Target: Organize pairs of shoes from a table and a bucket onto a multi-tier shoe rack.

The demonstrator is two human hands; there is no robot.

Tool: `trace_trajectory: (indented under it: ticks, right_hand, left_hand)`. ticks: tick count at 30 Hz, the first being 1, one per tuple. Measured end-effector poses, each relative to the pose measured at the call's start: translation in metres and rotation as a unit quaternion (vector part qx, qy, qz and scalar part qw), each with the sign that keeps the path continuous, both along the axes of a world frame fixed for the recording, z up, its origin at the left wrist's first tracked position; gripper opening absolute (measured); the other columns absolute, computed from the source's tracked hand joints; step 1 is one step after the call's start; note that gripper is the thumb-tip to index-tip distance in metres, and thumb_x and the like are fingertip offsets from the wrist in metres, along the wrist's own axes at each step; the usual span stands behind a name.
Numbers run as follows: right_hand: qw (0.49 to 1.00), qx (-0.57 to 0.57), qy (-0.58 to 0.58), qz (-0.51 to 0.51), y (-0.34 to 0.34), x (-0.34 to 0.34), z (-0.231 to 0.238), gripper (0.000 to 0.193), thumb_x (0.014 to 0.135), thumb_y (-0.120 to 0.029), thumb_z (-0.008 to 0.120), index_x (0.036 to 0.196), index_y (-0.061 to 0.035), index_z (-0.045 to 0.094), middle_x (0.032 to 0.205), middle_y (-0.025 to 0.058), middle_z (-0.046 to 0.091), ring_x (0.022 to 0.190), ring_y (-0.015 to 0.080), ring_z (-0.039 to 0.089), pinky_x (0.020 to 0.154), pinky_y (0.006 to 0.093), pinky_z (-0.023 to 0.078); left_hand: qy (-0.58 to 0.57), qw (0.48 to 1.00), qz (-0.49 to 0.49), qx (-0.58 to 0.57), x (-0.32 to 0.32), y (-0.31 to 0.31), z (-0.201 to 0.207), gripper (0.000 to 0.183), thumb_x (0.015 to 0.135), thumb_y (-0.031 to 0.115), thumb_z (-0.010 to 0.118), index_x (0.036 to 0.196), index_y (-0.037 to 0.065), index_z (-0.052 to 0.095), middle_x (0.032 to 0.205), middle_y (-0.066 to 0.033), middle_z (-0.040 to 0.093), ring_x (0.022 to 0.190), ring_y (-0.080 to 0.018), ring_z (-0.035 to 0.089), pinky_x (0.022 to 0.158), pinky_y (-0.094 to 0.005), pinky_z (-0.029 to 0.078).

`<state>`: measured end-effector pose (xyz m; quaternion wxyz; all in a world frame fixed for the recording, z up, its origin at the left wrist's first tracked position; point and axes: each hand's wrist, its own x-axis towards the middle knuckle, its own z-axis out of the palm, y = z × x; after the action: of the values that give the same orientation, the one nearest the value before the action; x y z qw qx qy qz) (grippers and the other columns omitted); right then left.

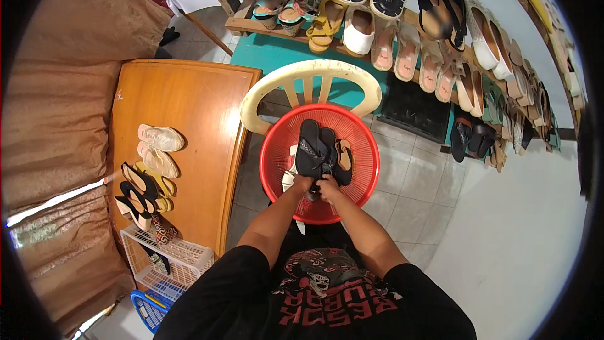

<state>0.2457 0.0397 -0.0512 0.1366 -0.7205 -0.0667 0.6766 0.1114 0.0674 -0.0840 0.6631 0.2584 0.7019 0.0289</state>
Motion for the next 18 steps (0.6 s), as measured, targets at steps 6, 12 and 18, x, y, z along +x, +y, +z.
trace_trajectory:
  ticks: [6,12,18]
  right_hand:
    - [0.995,0.089,0.018,0.035,-0.003,0.009,0.011,0.045,0.087,-0.012,0.064,0.130,-0.0094,0.053,0.104,0.0137,0.062,0.073,0.0209,0.060,0.052,0.0311,0.047]
    - [0.997,0.036,0.026,0.063,-0.020,0.043,0.019,0.036,0.087,-0.016,0.063,0.123,-0.0106,0.057,0.108,0.0109,0.064,0.083,0.0272,0.067,0.057,0.0338,0.050]
    - [0.992,0.046,0.069,0.095,-0.007,0.040,0.034,0.036,0.094,-0.019,0.051,0.130,-0.0111,0.051,0.121,0.0120,0.062,0.091,0.0295,0.066,0.073,0.0403,0.055]
  left_hand:
    - [-0.077,0.972,0.204,0.086,-0.024,-0.009,-0.031,0.040,0.083,0.013,0.064,0.113,-0.013,0.057,0.090,-0.0180,0.067,0.070,-0.0253,0.064,0.059,-0.0374,0.052]
    - [-0.059,0.997,0.027,0.032,-0.049,-0.009,0.045,0.063,0.084,0.015,0.064,0.142,0.006,0.041,0.108,-0.0161,0.064,0.087,-0.0264,0.064,0.074,-0.0419,0.052]
    - [-0.170,0.966,0.171,0.089,-0.108,-0.024,0.084,0.060,0.092,0.016,0.056,0.146,0.001,0.036,0.133,-0.0152,0.056,0.115,-0.0268,0.059,0.094,-0.0356,0.048]
